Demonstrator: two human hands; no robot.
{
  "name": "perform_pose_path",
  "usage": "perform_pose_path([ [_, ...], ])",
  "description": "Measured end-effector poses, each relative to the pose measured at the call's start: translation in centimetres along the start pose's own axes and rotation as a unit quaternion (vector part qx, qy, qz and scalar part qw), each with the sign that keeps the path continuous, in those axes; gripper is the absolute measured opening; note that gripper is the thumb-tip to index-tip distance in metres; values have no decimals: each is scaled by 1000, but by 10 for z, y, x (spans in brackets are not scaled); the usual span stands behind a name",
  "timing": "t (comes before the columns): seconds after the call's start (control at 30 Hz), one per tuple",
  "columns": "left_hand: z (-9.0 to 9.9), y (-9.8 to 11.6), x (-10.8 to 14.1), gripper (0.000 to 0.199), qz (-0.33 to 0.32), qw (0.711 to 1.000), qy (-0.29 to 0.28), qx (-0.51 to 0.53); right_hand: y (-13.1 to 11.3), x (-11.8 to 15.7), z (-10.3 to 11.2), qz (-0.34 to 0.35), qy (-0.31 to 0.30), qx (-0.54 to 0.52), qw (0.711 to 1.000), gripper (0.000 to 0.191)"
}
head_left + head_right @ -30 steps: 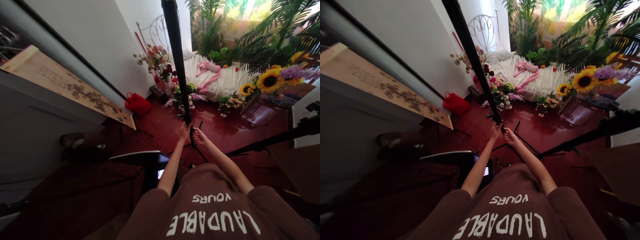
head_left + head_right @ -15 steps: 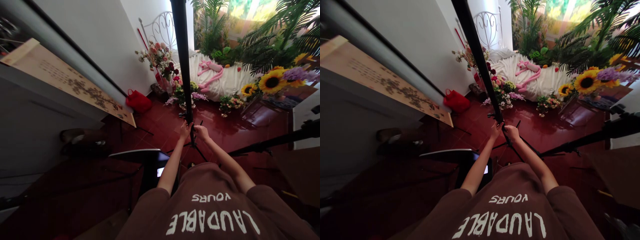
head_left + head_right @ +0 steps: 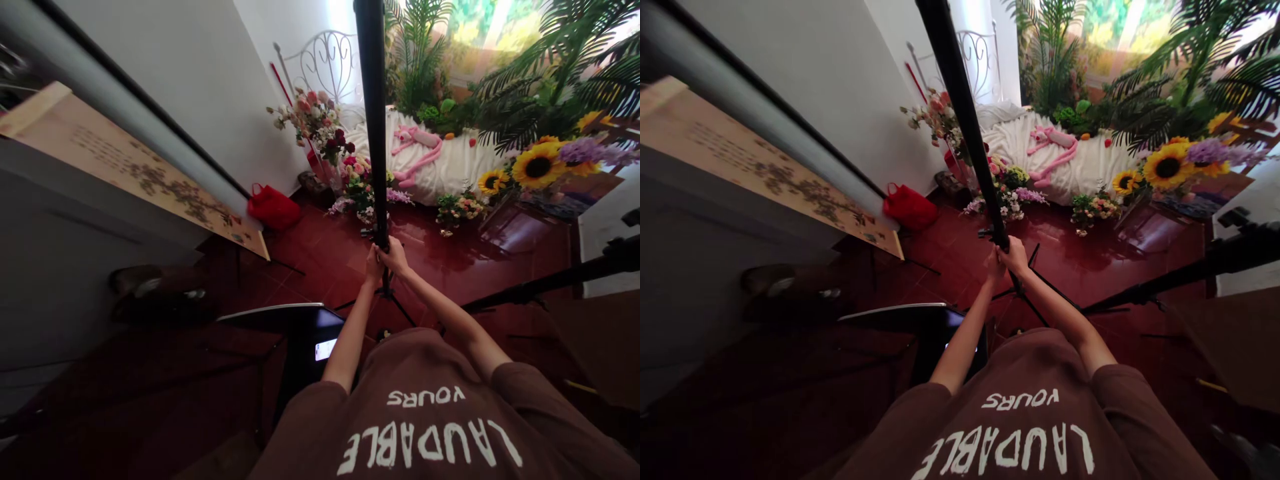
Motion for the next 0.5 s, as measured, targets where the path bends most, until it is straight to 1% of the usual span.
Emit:
perform_pose_path([
  [0.07,-3,-5,1,39,7,1000,0,8,8,-7,-9,-48,15,-14,999,24],
  [0.13,-5,-8,3,40,11,1000,-4,6,14,-12,-14,-92,19,-23,995,24],
  [0.2,-7,-7,4,39,9,1000,-5,1,13,-18,-12,-109,11,-16,994,24],
  [0.23,-6,-6,4,38,5,1000,-3,-3,9,-21,-9,-105,4,-10,994,24],
  [0.3,-6,1,5,36,-12,1000,0,-13,-3,-28,-1,-84,-10,-5,996,23],
  [0.37,-4,9,6,35,-41,999,3,-20,-20,-37,11,-61,-17,-12,998,24],
  [0.43,-3,17,6,36,-67,997,1,-23,-42,-46,24,-39,-9,-18,999,26],
  [0.5,-3,21,7,40,-78,997,-4,-26,-65,-55,38,-16,10,-20,1000,30],
])
Point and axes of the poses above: each hand's wrist, its own x-axis away from the middle knuckle, its own z-axis out of the back of the hand, y = z × x, the point moved 6 cm from there along -x, towards the middle knuckle, and after that the axes turned 1 degree about y, right-handed, at the moved point
